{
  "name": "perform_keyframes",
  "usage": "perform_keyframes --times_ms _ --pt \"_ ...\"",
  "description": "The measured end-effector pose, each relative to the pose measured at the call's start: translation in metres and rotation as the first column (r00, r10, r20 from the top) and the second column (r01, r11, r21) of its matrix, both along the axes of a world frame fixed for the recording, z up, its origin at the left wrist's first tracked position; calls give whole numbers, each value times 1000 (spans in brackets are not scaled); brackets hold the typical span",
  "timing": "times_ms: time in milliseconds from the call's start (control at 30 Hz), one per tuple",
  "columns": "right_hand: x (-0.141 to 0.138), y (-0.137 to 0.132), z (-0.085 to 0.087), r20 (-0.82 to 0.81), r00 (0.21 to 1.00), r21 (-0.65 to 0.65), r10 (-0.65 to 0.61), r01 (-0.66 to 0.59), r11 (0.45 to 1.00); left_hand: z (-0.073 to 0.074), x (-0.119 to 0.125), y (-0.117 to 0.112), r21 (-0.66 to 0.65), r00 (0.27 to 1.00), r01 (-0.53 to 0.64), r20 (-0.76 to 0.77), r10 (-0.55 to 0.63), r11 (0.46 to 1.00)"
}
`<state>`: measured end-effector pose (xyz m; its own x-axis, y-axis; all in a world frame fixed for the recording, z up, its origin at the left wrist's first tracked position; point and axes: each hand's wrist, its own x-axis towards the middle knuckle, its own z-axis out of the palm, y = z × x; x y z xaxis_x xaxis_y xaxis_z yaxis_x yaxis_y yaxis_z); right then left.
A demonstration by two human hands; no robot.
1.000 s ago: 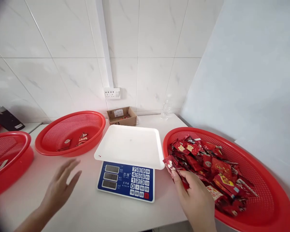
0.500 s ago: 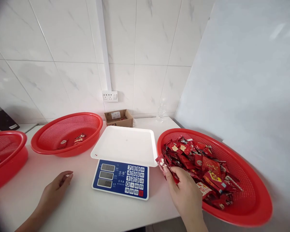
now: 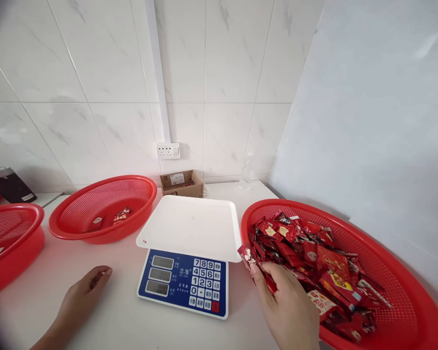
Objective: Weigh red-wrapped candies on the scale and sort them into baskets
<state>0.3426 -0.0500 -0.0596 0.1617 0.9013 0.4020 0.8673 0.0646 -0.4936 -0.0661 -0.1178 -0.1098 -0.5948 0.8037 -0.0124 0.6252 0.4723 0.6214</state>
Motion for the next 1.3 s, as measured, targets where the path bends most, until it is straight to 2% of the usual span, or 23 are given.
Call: perform_keyframes --times_ms 200,500,700,833,1100,1300 --pt "0 3 -2 -5 1000 32 -9 9 999 -2 -2 2 6 1000 6 19 -6 1000" --pt "-2 5 5 -40 996 -84 -78 75 994 -10 -13 2 1 995 51 83 -51 999" --pt "-11 3 12 -80 990 -69 -117 111 991 -16 -18 2 0 988 89 127 -89 996" --pt "-17 6 14 -97 982 -71 -162 156 985 -16 -20 -1 42 982 130 132 -134 991" --pt "-26 8 18 -86 988 9 -127 128 992 -16 -25 -6 175 962 181 171 -211 968" --pt "-27 6 17 -57 992 30 -110 112 993 -15 -26 -8 217 952 186 201 -230 958"
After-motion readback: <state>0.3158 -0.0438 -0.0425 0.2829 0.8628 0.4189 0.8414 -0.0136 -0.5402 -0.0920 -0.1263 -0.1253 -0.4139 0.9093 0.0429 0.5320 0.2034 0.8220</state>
